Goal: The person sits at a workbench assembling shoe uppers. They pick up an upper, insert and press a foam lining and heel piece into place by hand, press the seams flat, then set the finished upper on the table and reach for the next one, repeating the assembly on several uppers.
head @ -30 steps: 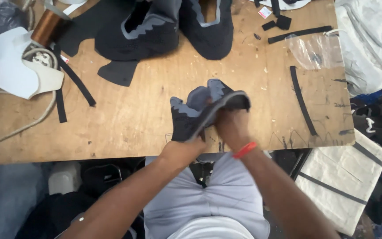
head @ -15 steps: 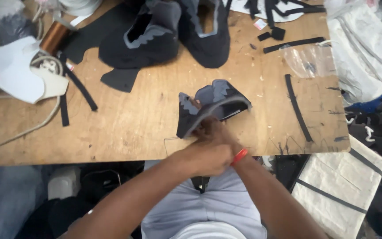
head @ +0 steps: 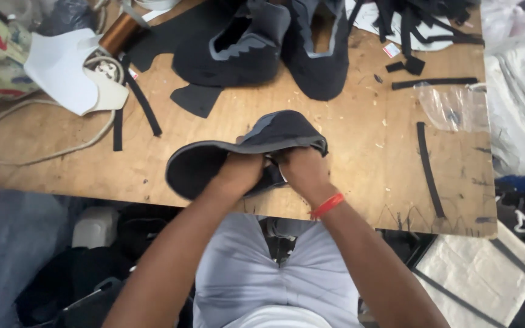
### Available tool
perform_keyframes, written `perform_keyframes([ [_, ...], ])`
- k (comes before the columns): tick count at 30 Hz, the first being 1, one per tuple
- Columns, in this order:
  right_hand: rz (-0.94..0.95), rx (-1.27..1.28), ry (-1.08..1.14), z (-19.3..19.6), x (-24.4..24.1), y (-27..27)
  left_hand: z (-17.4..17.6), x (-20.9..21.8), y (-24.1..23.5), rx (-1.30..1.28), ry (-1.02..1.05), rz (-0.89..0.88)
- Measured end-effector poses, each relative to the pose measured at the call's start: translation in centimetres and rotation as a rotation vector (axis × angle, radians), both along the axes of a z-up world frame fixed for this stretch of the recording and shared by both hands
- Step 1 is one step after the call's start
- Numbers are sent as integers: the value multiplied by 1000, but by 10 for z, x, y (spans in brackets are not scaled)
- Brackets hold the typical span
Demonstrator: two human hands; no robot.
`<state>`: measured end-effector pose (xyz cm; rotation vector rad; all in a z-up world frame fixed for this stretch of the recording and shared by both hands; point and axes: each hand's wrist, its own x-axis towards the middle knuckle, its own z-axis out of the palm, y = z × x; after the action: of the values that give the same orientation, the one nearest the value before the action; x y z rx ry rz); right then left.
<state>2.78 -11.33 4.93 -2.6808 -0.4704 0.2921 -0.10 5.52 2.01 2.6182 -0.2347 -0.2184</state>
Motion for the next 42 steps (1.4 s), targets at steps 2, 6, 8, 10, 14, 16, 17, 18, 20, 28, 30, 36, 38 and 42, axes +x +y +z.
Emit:
perform_keyframes([
  [2,150,202,-107,11,4,-12,5,7,-7,2,59,74],
  [6,432,390,-489,11,8,-29,-6,-12,-13,92,-61,106],
  [8,460,336,-453,-3,9,-32,-7,-32,-10,141,-154,73],
  [10,484,277,-415,-15,6,-36,-9,-44,-6,182,-248,33],
  [14,392,203,-132,-30,2,-44,-50,-33,1,169,-226,-24],
  [16,371,187,-25,-26,-2,-44,-44,-24,-1,191,-247,-66],
  [17,362,310,-97,-18,-5,-42,-18,-19,-4,122,-175,-48],
  [18,348,433,-170,-10,-9,-39,9,-13,-6,52,-105,-34],
  [20,301,528,-167,8,-14,-37,-8,2,-14,-15,-73,-7],
  [28,1,595,-80,6,-10,-50,14,24,-45,-308,-33,204],
  [30,132,123,-183,-17,-8,-62,11,27,-44,-393,27,175],
  [36,147,56,-109,-16,-12,-57,-23,26,-24,-257,-112,-131],
  [38,142,344,-76,-8,-10,-60,-15,31,-23,-105,-219,-151],
  [42,0,588,50,-19,-2,-64,12,45,-29,1,-192,-12],
])
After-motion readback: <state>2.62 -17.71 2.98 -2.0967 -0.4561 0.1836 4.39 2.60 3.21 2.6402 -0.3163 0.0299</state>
